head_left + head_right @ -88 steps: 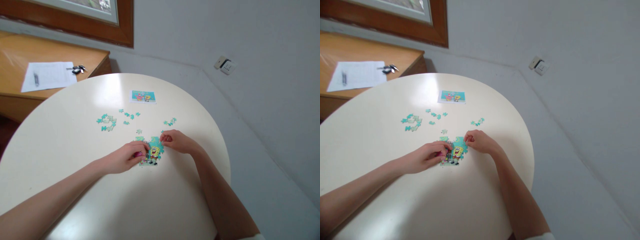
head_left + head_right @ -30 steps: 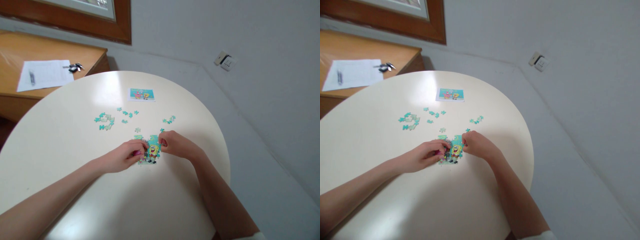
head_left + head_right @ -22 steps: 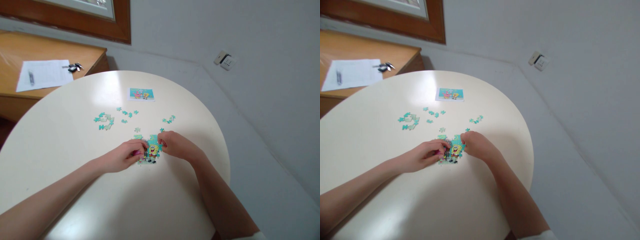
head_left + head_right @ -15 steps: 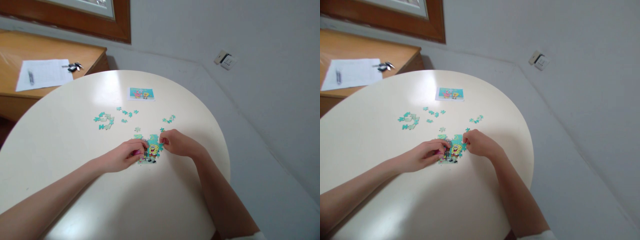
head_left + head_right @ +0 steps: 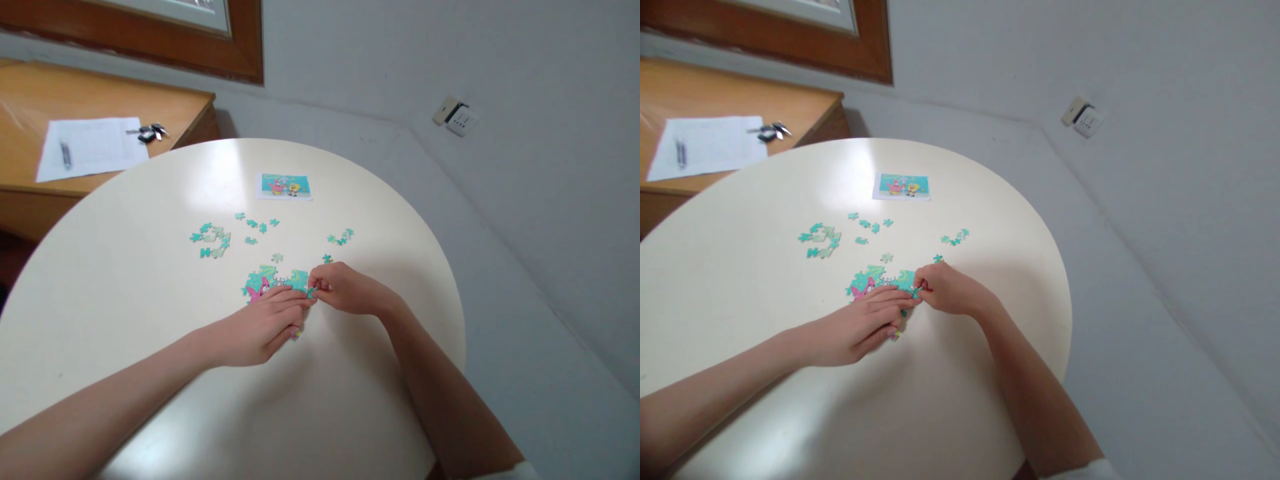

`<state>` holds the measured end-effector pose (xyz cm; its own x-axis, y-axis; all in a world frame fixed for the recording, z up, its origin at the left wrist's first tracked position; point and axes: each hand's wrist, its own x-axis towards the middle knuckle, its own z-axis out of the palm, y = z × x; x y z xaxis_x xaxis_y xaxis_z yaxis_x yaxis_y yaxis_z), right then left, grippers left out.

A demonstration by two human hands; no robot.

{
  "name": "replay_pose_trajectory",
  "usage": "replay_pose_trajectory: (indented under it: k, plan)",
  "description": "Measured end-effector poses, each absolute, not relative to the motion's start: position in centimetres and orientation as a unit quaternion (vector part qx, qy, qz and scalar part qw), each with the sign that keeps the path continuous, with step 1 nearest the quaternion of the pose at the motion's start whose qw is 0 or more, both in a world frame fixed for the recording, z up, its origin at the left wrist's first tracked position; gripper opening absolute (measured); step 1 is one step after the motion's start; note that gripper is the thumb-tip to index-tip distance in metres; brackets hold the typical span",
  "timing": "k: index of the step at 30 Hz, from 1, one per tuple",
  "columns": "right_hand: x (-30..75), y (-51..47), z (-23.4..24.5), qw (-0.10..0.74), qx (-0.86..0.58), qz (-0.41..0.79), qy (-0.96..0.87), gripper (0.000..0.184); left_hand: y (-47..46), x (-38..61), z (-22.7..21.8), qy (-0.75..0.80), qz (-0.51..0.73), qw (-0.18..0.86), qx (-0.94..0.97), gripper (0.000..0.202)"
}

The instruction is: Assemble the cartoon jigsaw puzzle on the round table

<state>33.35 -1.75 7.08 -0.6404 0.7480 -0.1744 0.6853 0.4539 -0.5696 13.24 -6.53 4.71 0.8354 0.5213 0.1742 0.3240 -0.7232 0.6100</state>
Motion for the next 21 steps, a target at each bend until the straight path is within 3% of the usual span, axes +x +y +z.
replay_pose_trajectory:
  k: [8,13,21]
  plan:
    - [34.3,-1.1,6.7,0.148,-0.441,0.378,-0.801,0.003,-6.5,13.1,4.3,0.238,0.153,0.301,0.911,0.017]
    - [34.6,-0.7,6.2,0.209,-0.443,0.449,-0.747,0.009,-6.5,13.1,4.6,0.241,0.159,0.315,0.904,0.016]
    - [34.5,-0.1,5.5,0.216,-0.448,0.504,-0.706,0.02,-6.5,13.2,4.7,0.235,0.156,0.316,0.906,0.016]
